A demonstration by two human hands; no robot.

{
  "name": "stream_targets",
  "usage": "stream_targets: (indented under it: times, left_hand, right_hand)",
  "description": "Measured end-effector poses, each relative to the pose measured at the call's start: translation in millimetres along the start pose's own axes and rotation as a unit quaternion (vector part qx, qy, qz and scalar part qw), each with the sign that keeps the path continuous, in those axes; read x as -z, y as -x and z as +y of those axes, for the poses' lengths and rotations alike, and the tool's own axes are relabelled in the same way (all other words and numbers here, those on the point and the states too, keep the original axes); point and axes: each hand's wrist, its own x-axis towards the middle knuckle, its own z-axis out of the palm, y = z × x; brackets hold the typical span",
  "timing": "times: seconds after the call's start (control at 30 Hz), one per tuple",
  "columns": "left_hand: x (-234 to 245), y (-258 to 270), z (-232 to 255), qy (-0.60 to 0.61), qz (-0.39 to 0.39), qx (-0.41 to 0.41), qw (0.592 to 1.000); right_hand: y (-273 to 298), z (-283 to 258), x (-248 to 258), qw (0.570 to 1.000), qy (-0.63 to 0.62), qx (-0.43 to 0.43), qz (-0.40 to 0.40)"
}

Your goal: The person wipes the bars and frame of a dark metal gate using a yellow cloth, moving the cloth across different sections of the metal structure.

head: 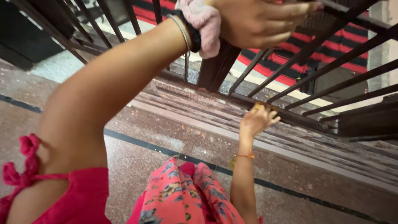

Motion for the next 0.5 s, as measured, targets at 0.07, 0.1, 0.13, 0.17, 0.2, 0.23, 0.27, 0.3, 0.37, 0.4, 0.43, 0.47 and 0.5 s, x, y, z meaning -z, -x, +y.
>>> stream_targets:
  times: [0.07, 0.1, 0.13, 0.17, 0.2, 0.23, 0.27, 0.3, 0.37, 0.4, 0.43, 0.47, 0.5]
  left_hand:
    - [11, 1, 0, -0.042, -0.027, -0.012, 0.999]
    - [11, 1, 0, -0.048, -0.038, -0.021, 0.998]
    - [6, 0, 0, -0.043, -0.028, -0.021, 0.998]
    - [1, 2, 2, -0.036, -0.021, -0.019, 0.999]
    - [-8, 1, 3, -0.019, 0.006, -0.008, 1.0]
    - [-13, 4, 5, -0.006, 0.013, 0.0, 1.0]
    - [-18, 7, 7, 0.006, 0.02, 0.008, 1.0]
    - [-21, 12, 8, 0.01, 0.008, 0.009, 1.0]
    - [-24, 13, 9, 0.002, -0.005, 0.013, 1.0]
    - [-23, 10, 12, -0.01, -0.006, 0.015, 1.0]
    - [-19, 8, 9, -0.03, -0.013, 0.007, 0.999]
    - [-14, 7, 6, -0.05, -0.02, 0.0, 0.999]
    - [-6, 8, 4, -0.068, -0.031, -0.012, 0.997]
  right_hand:
    - [0, 7, -14, 0.999, 0.024, -0.038, 0.019]
    - [4, 5, -26, 1.0, -0.011, -0.002, -0.003]
    - [10, -6, -45, 0.998, -0.046, 0.033, -0.024]
    - [17, -18, -60, 0.993, -0.081, 0.07, -0.05]
    - [21, -23, -66, 0.985, -0.116, 0.106, -0.075]
    - [22, -20, -62, 0.984, -0.105, 0.113, -0.087]
    - [21, -15, -54, 0.983, -0.094, 0.12, -0.1]
    - [17, -14, -48, 0.982, -0.084, 0.129, -0.109]
    - [10, 1, -24, 0.989, -0.065, 0.109, -0.078]
    - [5, 11, -13, 0.992, -0.055, 0.1, -0.06]
    - [-1, 15, -6, 0.993, -0.014, 0.115, -0.031]
    - [-6, 20, -1, 0.991, 0.027, 0.13, -0.002]
    - [-5, 22, 2, 0.987, 0.07, 0.141, 0.022]
